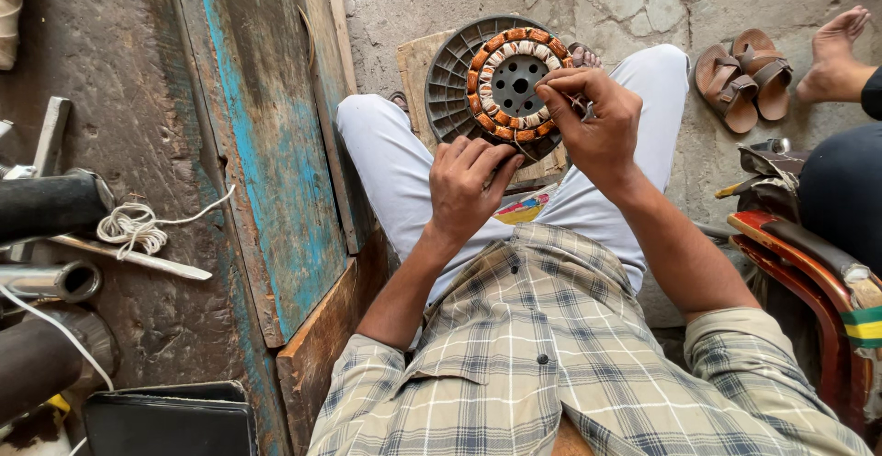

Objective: The person sits on the ground with a fan motor stator on their lap and ties white thread around the copper windings, looping and tightening the string by hand to secure the coil bundle, working around the ring section by section.

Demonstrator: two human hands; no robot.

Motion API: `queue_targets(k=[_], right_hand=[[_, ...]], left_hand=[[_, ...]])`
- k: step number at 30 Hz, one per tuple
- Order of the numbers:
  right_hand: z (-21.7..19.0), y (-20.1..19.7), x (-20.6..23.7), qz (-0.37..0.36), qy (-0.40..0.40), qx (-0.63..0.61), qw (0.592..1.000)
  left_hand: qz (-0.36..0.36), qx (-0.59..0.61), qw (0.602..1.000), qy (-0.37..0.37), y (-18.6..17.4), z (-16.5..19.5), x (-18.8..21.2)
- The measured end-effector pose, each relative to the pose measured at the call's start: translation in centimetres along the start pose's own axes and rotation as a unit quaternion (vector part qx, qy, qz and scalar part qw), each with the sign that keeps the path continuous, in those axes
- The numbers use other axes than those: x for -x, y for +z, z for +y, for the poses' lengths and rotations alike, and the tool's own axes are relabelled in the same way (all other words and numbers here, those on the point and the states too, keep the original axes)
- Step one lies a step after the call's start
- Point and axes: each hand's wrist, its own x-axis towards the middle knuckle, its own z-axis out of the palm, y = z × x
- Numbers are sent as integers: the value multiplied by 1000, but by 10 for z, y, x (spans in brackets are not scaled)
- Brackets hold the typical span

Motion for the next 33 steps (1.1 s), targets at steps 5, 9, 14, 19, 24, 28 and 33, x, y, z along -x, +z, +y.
queue_targets(k=[5, 9, 14, 19, 24, 28, 33], right_hand=[[8, 0, -14, -62, 80, 28, 994], [11, 1, -23, -85, 94, 32, 991], [8, -2, -26, -137, 75, 44, 987], [-1, -6, -24, -137, 8, 28, 990], [-23, -20, 7, -252, -46, -117, 960], [-37, -16, 37, -334, -138, -128, 924], [-56, -8, 71, -294, -164, 16, 941]], left_hand=[[22, 8, 1000, 1, 4, -4, 3], [35, 25, 999, -16, 5, -4, 1], [48, 15, 999, -13, 4, -2, -5], [79, 96, 992, 0, 3, 3, -11], [4, 345, 938, -11, -27, 23, 11], [-66, 550, 830, 56, -57, 32, 25], [-86, 655, 744, 101, -70, 26, 17]])
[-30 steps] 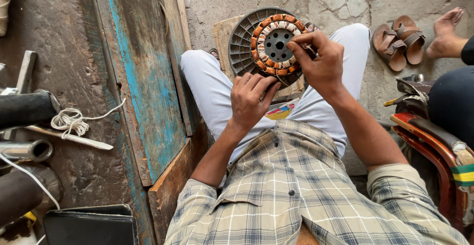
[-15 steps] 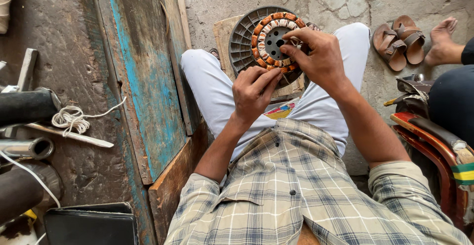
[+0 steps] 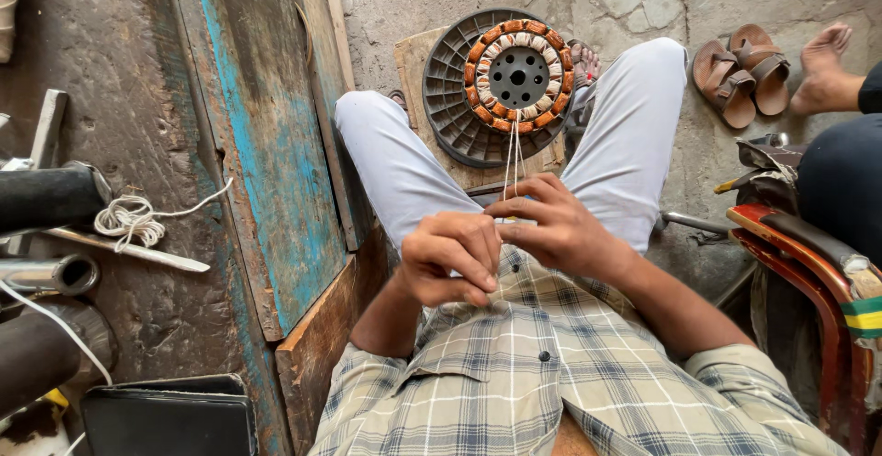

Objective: The person sits on the ground with a fan motor stator on their lap and ties white thread around the copper windings, looping and tightening the string by hand to secure the coil bundle, working around the ring section by section.

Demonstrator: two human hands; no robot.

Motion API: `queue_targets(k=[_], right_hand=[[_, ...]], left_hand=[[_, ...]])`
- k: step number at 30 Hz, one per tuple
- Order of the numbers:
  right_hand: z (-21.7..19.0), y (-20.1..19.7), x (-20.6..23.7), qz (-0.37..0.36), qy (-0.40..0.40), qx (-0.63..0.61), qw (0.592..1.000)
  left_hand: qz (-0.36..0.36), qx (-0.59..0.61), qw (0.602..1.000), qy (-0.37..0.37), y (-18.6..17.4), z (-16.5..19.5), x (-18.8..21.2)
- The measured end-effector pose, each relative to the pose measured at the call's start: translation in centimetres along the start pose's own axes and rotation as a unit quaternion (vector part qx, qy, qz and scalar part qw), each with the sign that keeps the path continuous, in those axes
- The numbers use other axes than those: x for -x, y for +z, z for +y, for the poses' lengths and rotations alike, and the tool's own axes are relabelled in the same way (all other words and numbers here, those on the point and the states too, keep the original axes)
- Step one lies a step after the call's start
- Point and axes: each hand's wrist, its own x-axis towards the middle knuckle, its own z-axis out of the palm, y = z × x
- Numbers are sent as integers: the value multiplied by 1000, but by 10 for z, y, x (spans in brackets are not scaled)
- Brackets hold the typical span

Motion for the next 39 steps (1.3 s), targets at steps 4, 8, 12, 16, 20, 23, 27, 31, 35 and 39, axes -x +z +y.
queue_targets(k=[4, 8, 12, 16, 20, 23, 27, 31, 35, 39], right_hand=[[-16, 6, 6, 36, -15, 127, 991], [-30, 3, 7, 25, -6, 134, 991], [-46, 1, 9, 11, 51, 142, 989], [-52, -4, 13, 32, 20, 83, 996], [-56, -4, 13, -24, -50, -223, 973], [-60, -3, 13, -79, -58, -377, 921], [-63, -5, 10, -61, -45, -505, 860], [-57, -9, 12, -29, -64, -533, 843], [-37, -9, 30, 27, -45, -497, 866], [-8, 11, 49, 135, 75, -436, 887]], left_hand=[[22, -132, 991, -19, -20, -11, -17], [15, -486, 871, -78, -32, -24, -36], [-81, -613, 786, -11, -37, -35, -46], [-35, -585, 808, -63, -48, -36, -43], [48, -541, 837, -71, -53, -47, -44], [31, -589, 806, -50, -54, -55, -48], [-64, -624, 778, -15, -42, -53, -36], [-155, -564, 810, -43, -16, -48, -8], [-158, -457, 864, -138, -1, -44, 17], [-177, -467, 855, -137, 4, -41, 27]])
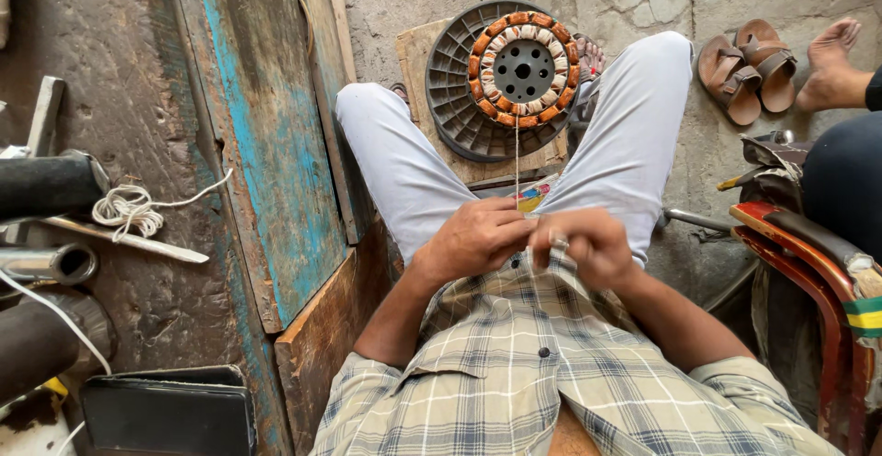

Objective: The person sits on the ground with a fan motor stator on their lap and ties white thread around the copper windings, looping and tightening the string by hand to secure the coil bundle, working around the ring section by section.

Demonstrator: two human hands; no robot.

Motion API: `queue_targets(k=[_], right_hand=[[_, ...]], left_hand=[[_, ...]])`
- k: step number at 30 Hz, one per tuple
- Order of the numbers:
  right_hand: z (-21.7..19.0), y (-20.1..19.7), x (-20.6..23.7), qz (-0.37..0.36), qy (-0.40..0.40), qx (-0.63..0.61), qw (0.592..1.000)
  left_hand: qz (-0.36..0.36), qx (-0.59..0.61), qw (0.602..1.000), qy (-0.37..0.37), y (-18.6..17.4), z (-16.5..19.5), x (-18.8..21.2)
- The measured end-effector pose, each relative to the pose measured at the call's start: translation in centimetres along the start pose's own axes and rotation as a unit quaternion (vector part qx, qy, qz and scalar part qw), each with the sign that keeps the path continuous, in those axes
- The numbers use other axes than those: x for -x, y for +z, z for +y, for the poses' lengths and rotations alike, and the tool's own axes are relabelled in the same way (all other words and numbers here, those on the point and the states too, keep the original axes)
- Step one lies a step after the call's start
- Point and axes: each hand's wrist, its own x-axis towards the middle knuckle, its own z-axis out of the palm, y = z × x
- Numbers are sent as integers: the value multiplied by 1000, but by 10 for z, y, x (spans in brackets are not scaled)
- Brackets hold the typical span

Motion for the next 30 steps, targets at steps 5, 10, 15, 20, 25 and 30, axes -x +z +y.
queue_targets(k=[5, 10, 15, 20, 25, 30], right_hand=[[53, -20, -15, 237, 240, 63, 939], [63, -26, -27, 140, 253, 101, 952], [56, -32, -21, 140, 274, 47, 951], [60, -32, -5, 152, 267, 54, 950], [61, -27, 4, 138, 279, 69, 948], [51, -23, -1, 115, 263, 112, 951]], left_hand=[[-4, -10, 999, 37, 8, 3, -9], [-25, -82, 996, 25, 14, 14, -22], [28, -17, 999, 38, -23, -2, -28], [193, -185, 961, -68, -58, -35, -53], [178, -219, 957, -70, -61, -39, -73], [142, -202, 966, -83, -59, -43, -81]])
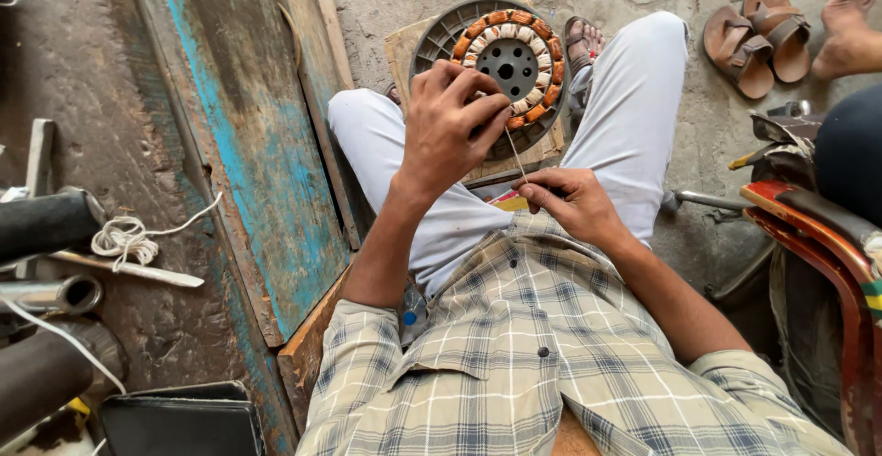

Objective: The person sits on the ground with a fan motor stator on their lap and ties white thread around the copper windings, looping and tightening the string by hand to secure the coil bundle, working around the ring section by section.

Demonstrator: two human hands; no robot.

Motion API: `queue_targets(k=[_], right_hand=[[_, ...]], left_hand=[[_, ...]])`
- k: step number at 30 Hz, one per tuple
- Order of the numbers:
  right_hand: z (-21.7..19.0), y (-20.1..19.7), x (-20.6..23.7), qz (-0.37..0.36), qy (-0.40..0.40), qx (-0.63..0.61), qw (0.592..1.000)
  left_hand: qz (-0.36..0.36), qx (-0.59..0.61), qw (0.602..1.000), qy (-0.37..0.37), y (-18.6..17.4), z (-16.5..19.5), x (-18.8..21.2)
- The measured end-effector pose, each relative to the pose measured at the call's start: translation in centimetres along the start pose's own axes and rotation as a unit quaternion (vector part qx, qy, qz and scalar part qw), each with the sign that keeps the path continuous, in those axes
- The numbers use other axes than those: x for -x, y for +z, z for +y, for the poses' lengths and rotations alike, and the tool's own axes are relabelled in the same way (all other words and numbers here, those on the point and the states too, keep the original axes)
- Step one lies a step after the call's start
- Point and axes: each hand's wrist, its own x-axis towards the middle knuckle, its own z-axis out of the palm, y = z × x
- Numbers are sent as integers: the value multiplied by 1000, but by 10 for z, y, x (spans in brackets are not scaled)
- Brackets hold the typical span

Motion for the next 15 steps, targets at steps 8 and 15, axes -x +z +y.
queue_targets(k=[8, 15], right_hand=[[-9, 2, -5, -21, -22, 64, 998], [-8, 8, -5, -10, 4, 14, 1000]], left_hand=[[-30, 66, 997, 2, -11, -9, 6], [-46, 36, 997, 44, -15, -12, 7]])
